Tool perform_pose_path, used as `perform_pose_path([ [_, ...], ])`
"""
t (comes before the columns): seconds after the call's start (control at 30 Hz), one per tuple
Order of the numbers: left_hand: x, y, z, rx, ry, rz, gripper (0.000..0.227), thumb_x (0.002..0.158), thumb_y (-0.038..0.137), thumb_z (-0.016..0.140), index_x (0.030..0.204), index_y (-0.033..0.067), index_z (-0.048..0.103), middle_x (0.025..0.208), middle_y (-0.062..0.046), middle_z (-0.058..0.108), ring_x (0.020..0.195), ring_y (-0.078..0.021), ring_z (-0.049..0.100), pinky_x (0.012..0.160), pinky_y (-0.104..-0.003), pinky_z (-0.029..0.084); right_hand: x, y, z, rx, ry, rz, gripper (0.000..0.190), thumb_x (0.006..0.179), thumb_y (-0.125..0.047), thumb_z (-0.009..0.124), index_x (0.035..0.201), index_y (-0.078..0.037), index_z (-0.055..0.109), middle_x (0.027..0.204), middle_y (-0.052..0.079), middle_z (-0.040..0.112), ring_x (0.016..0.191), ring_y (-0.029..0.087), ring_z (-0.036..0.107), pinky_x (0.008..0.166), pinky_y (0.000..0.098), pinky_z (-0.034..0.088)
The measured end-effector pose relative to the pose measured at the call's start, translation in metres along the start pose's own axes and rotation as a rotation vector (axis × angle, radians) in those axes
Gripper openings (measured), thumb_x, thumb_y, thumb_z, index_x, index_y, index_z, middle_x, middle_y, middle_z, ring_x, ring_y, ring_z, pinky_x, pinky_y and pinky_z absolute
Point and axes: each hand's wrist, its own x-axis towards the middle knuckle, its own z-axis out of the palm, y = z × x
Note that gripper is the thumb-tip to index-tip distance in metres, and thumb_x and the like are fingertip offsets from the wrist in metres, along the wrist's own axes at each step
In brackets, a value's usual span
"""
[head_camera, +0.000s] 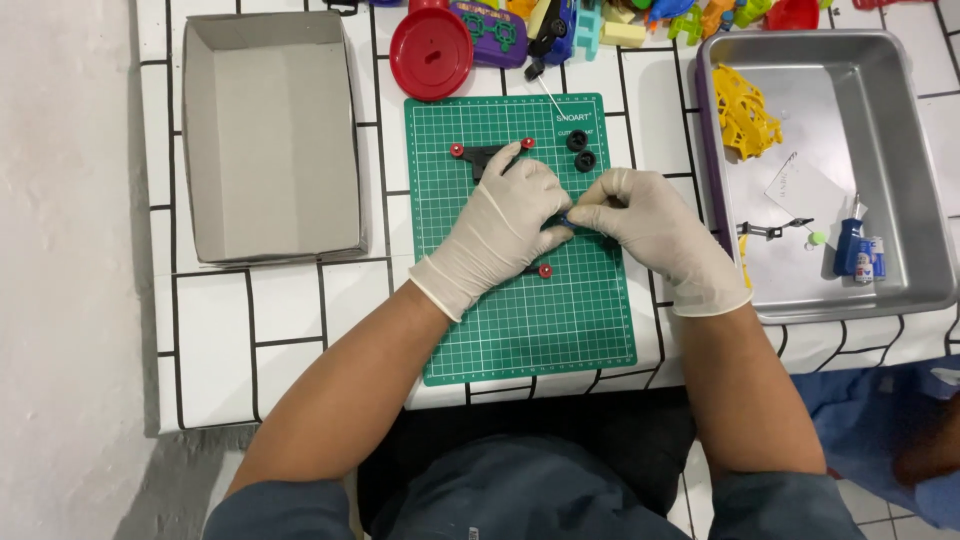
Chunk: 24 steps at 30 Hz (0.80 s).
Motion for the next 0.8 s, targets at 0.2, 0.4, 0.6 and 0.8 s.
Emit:
perform_pose_path([
  [0.2,-0.001,0.003,0.002,0.062,-0.005,-0.004,0.031,0.081,0.049,0.077,0.09,0.021,0.066,0.09,0.005,0.063,0.113,-0.0136,0.058,0.12,-0.05,0.027,0.006,-0.001,0.0,0.029,-0.034,0.064,0.019,0.089,-0.02,0.083,0.097,-0.004,0.079,0.077,0.007,0.067,0.07,0.016,0.056,0.063,0.0295,0.047],
  [0.4,0.0,0.006,-0.003,0.066,-0.049,-0.011,0.028,0.083,0.048,0.074,0.089,0.0213,0.066,0.089,0.006,0.063,0.111,-0.0134,0.059,0.12,-0.05,0.027,0.003,-0.008,-0.003,0.015,-0.031,0.074,0.021,0.089,-0.022,0.082,0.099,-0.004,0.078,0.074,0.006,0.065,0.07,0.015,0.056,0.062,0.0299,0.048],
  [0.6,-0.003,0.007,-0.002,0.072,-0.034,0.005,0.026,0.083,0.044,0.073,0.089,0.0194,0.066,0.088,0.004,0.064,0.109,-0.0144,0.059,0.121,-0.05,0.027,0.001,-0.015,-0.002,0.034,-0.057,0.152,0.022,0.09,-0.018,0.08,0.103,0.0,0.078,0.075,0.01,0.068,0.068,0.018,0.057,0.063,0.0323,0.051],
  [0.8,-0.002,0.005,0.0,0.054,-0.002,0.035,0.03,0.081,0.045,0.075,0.086,0.0166,0.067,0.087,0.002,0.065,0.109,-0.0165,0.06,0.123,-0.053,0.026,0.002,-0.021,-0.001,0.064,-0.08,0.187,0.021,0.09,-0.017,0.079,0.101,0.0,0.078,0.072,0.01,0.065,0.066,0.019,0.055,0.063,0.0326,0.05],
])
